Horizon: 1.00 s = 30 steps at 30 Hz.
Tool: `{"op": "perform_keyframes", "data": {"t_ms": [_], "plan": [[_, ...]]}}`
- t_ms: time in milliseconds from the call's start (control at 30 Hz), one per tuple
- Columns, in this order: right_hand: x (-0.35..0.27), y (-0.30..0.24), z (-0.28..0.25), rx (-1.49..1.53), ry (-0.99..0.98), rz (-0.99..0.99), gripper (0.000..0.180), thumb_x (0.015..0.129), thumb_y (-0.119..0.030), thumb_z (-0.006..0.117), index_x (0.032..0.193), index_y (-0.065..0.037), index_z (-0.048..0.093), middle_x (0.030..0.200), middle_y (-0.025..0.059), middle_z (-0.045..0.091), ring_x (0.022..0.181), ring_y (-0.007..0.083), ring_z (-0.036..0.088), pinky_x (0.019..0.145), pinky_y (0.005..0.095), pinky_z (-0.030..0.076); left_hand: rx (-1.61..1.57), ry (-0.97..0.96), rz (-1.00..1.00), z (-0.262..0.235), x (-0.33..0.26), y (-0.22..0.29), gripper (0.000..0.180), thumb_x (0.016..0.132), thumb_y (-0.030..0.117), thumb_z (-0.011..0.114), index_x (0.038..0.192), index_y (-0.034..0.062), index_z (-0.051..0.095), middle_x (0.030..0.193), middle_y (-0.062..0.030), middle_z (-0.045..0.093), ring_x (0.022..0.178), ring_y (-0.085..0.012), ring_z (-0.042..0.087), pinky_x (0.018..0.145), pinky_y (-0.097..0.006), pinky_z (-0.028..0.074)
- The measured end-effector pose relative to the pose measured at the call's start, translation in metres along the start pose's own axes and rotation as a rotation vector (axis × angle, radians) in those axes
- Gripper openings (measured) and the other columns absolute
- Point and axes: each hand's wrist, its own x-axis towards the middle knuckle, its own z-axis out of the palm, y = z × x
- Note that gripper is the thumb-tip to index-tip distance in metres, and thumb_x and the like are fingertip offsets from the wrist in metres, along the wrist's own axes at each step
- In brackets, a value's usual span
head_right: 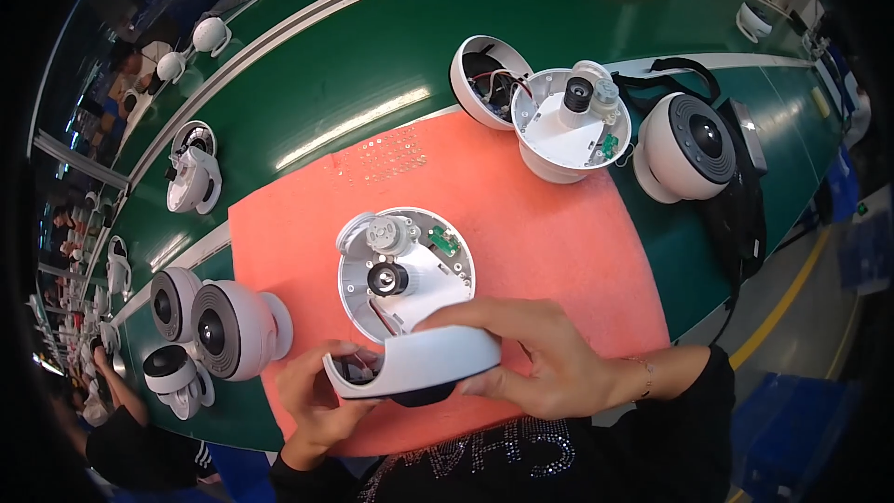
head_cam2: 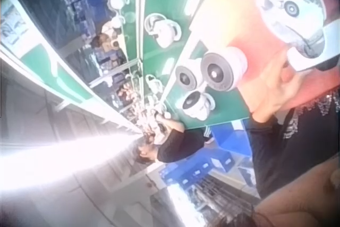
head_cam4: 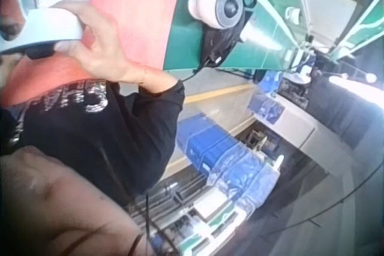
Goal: Assembling dome security camera components on a factory production line.
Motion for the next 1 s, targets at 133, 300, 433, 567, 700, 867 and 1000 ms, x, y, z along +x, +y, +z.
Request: {"op": "perform_keyframes", "data": {"t_ms": [133, 300, 433, 567, 700, 867, 1000], "plan": [[0.007, -0.006, -0.001, -0.090, 0.022, 0.049, 0.049, 0.078, -0.012, 0.064, 0.121, -0.001, 0.043, 0.113, 0.0144, 0.054, 0.106, 0.0250, 0.054, 0.087, 0.0337, 0.043, -0.145, 0.058, -0.115, 0.002, 0.002, 0.000, 0.049, 0.065, 0.009, 0.077, 0.104, -0.0085, 0.052, 0.087, -0.0163, 0.064, 0.077, -0.0195, 0.065, 0.067, -0.029, 0.055], [0.009, -0.011, -0.010, -0.177, -0.067, 0.107, 0.055, 0.080, -0.013, 0.063, 0.126, -0.002, 0.035, 0.115, 0.0153, 0.051, 0.106, 0.0259, 0.052, 0.087, 0.0341, 0.043, -0.230, 0.089, -0.133, 0.002, 0.007, -0.001, 0.049, 0.068, 0.007, 0.074, 0.106, -0.0087, 0.047, 0.086, -0.0174, 0.064, 0.079, -0.0206, 0.065, 0.069, -0.029, 0.054], [0.017, -0.009, -0.012, -0.040, -0.010, 0.204, 0.053, 0.081, -0.010, 0.061, 0.125, -0.002, 0.034, 0.113, 0.0128, 0.050, 0.107, 0.0207, 0.050, 0.086, 0.0326, 0.044, -0.284, 0.084, -0.259, 0.004, 0.010, 0.002, 0.052, 0.069, 0.004, 0.072, 0.110, -0.0081, 0.044, 0.093, -0.0180, 0.062, 0.086, -0.0212, 0.063, 0.074, -0.030, 0.053], [0.026, -0.015, -0.014, 0.251, 0.000, 0.318, 0.052, 0.083, -0.009, 0.059, 0.128, -0.004, 0.033, 0.115, 0.0092, 0.051, 0.107, 0.0154, 0.049, 0.089, 0.0293, 0.042, -0.530, 0.117, -0.420, 0.000, 0.012, 0.009, 0.056, 0.070, -0.001, 0.071, 0.116, -0.0059, 0.039, 0.104, -0.0181, 0.057, 0.095, -0.0213, 0.059, 0.079, -0.030, 0.052], [0.032, -0.021, -0.011, 0.335, 0.012, 0.419, 0.048, 0.085, -0.008, 0.057, 0.126, -0.004, 0.033, 0.112, 0.0092, 0.053, 0.107, 0.0139, 0.050, 0.090, 0.0290, 0.041, -0.579, 0.056, -0.494, -0.003, 0.010, 0.011, 0.053, 0.071, -0.003, 0.068, 0.115, -0.0052, 0.040, 0.101, -0.0160, 0.058, 0.093, -0.0204, 0.060, 0.078, -0.029, 0.052], [0.026, -0.010, 0.001, 0.252, 0.049, 0.312, 0.070, 0.080, -0.009, 0.063, 0.134, -0.005, 0.019, 0.129, 0.0133, 0.037, 0.117, 0.0193, 0.041, 0.094, 0.0317, 0.040, -0.574, 0.109, -0.457, -0.002, 0.004, 0.010, 0.050, 0.072, -0.004, 0.067, 0.114, -0.0052, 0.040, 0.098, -0.0148, 0.059, 0.091, -0.0196, 0.061, 0.076, -0.027, 0.052], [0.015, -0.002, 0.005, -0.085, -0.016, 0.133, 0.108, 0.065, -0.014, 0.078, 0.138, -0.005, -0.001, 0.140, 0.0157, 0.012, 0.127, 0.0265, 0.028, 0.101, 0.0353, 0.034, -0.627, 0.140, -0.449, 0.001, 0.007, 0.012, 0.049, 0.073, -0.004, 0.066, 0.114, -0.0058, 0.040, 0.098, -0.0156, 0.059, 0.091, -0.0188, 0.060, 0.075, -0.027, 0.053]]}}
